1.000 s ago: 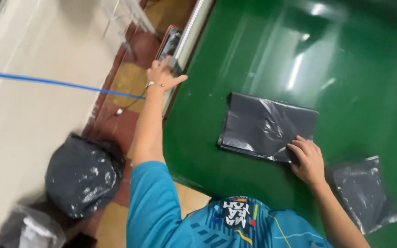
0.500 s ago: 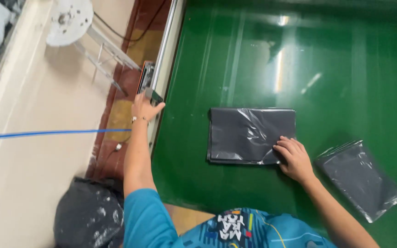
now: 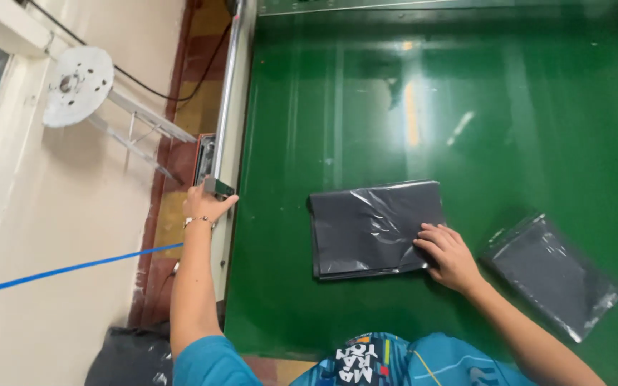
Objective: Folding black plastic bags and inserting them into clear plastic sleeves for packaging.
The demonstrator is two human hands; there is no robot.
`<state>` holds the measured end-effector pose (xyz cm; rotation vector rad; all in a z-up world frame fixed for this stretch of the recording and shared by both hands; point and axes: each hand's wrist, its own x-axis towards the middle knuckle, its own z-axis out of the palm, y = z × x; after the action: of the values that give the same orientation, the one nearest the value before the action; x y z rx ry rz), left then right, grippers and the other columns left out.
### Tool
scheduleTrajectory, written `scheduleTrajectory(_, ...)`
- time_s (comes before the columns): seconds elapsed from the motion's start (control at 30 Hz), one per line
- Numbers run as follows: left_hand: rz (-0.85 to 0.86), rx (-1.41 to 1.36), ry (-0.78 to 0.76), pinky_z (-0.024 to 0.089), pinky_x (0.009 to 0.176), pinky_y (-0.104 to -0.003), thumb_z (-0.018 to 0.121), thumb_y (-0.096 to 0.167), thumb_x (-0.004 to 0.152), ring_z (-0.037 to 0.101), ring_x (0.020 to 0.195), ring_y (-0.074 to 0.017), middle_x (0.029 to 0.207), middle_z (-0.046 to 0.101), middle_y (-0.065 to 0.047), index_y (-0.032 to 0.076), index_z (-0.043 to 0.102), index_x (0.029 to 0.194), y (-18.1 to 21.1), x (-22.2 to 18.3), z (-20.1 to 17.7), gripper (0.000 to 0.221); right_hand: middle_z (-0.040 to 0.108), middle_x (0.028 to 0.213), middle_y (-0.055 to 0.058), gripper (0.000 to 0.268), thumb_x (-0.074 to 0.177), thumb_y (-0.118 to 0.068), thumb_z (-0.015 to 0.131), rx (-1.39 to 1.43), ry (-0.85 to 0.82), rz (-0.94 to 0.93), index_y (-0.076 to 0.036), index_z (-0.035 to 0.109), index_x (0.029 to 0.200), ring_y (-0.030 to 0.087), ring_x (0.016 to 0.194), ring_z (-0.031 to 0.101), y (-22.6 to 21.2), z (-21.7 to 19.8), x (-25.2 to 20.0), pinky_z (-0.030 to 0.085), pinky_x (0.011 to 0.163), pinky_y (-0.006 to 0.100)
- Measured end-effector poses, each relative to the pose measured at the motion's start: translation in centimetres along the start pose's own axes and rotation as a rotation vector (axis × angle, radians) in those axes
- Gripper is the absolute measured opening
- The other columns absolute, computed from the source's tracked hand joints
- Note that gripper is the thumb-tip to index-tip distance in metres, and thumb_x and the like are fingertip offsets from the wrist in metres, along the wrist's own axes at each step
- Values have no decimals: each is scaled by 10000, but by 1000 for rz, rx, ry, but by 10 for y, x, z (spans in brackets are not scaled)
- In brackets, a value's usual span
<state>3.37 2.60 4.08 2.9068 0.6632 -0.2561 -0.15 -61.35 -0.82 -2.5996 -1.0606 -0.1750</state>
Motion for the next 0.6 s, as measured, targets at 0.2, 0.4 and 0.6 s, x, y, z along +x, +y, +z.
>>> scheduleTrajectory(0.2, 12, 30, 119, 541, 988, -537, 647, 782, 742, 453, 1415, -196, 1422, 618, -6, 203, 530, 1427, -9, -3, 29, 905, 615, 1332, 16, 713, 556, -169, 786, 20, 29, -17, -207, 634, 1252, 218, 1386, 541, 1, -1, 1, 386, 1208, 451)
scheduleTrajectory(0.4, 123, 19, 265, 305, 1189, -576, 535, 872, 837, 455, 1437, -305, 1485, 577, -185, 51, 583, 1437, -42, 31, 88, 1018, 613, 1371, 64, 794, 521, -189, 839, 41, -23, -23, -176, 628, 1286, 267, 1401, 539, 12, 7, -7, 368, 1230, 500)
scheduleTrajectory(0.6, 79, -21, -35, 191, 1256, -544, 643, 795, 808, 441, 1461, -193, 1552, 519, -79, 78, 340, 1604, -9, 3, 7, 1114, 658, 1316, 38, 734, 544, -162, 753, 107, 85, -28, -195, 684, 1274, 275, 1349, 608, 5, 1, 3, 428, 1206, 488)
